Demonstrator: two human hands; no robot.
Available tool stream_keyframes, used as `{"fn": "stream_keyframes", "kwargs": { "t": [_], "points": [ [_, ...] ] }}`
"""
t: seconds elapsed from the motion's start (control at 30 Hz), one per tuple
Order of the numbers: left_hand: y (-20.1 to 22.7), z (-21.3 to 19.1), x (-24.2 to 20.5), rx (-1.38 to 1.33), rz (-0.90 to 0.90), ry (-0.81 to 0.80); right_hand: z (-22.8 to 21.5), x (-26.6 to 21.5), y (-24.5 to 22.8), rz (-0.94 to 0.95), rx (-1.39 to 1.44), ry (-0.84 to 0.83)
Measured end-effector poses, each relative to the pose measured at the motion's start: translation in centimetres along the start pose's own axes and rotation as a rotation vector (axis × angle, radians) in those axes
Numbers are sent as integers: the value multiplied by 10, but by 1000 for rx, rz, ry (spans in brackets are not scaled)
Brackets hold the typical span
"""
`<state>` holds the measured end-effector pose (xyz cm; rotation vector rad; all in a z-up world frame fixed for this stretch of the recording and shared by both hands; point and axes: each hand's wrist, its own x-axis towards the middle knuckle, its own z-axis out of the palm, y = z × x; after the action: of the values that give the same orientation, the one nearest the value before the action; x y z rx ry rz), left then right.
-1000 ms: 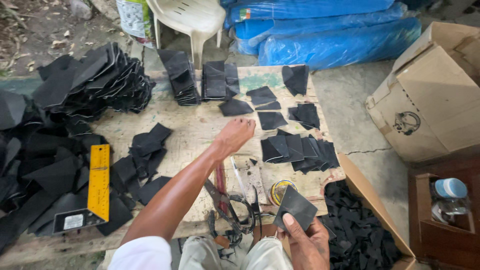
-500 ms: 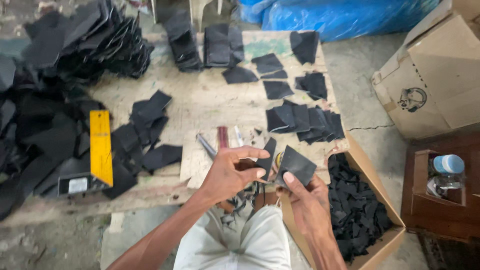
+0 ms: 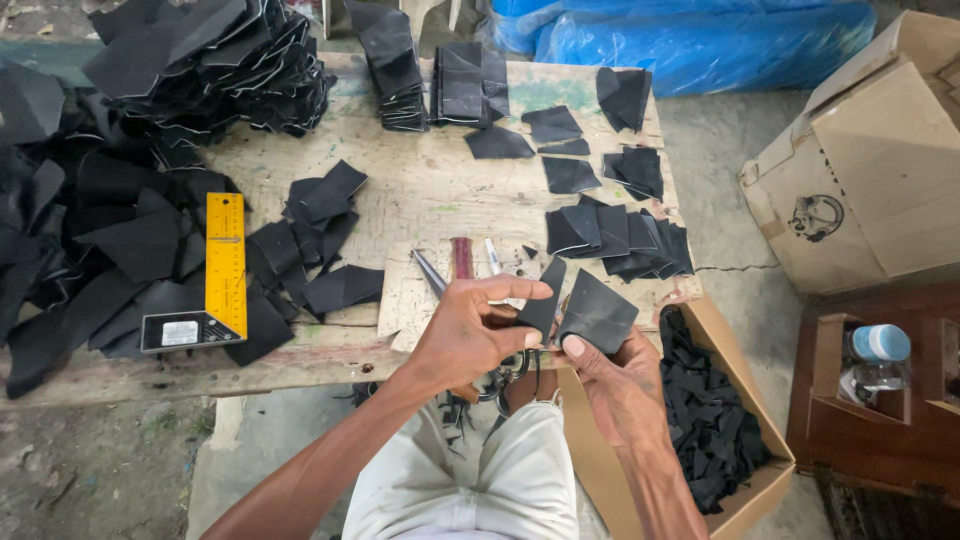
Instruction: The person uses a ruler and a pen to mark straight lines on small pieces of black leather and then cuts along the markings using shears.
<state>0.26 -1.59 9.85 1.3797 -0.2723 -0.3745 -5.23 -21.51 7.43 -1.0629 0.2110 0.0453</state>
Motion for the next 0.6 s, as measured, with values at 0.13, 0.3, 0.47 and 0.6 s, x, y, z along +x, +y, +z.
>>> {"fn": "stream_keyframes", "kwargs": {
  "t": [0.13,0.3,0.47,0.6],
  "points": [
    [9,1,-6,-1,-32,23,1,-1,0,-8,-10,-22],
    [18,3,-10,30,-49,27,4,-4,-4,-31,-36,-40],
    [19,6,-9,16,-13,10,8,-10,-10,-65,-65,-38],
    [20,9,-9,43,-4,13,10,-12,-14,-76,-91,-17]
  ]
}}
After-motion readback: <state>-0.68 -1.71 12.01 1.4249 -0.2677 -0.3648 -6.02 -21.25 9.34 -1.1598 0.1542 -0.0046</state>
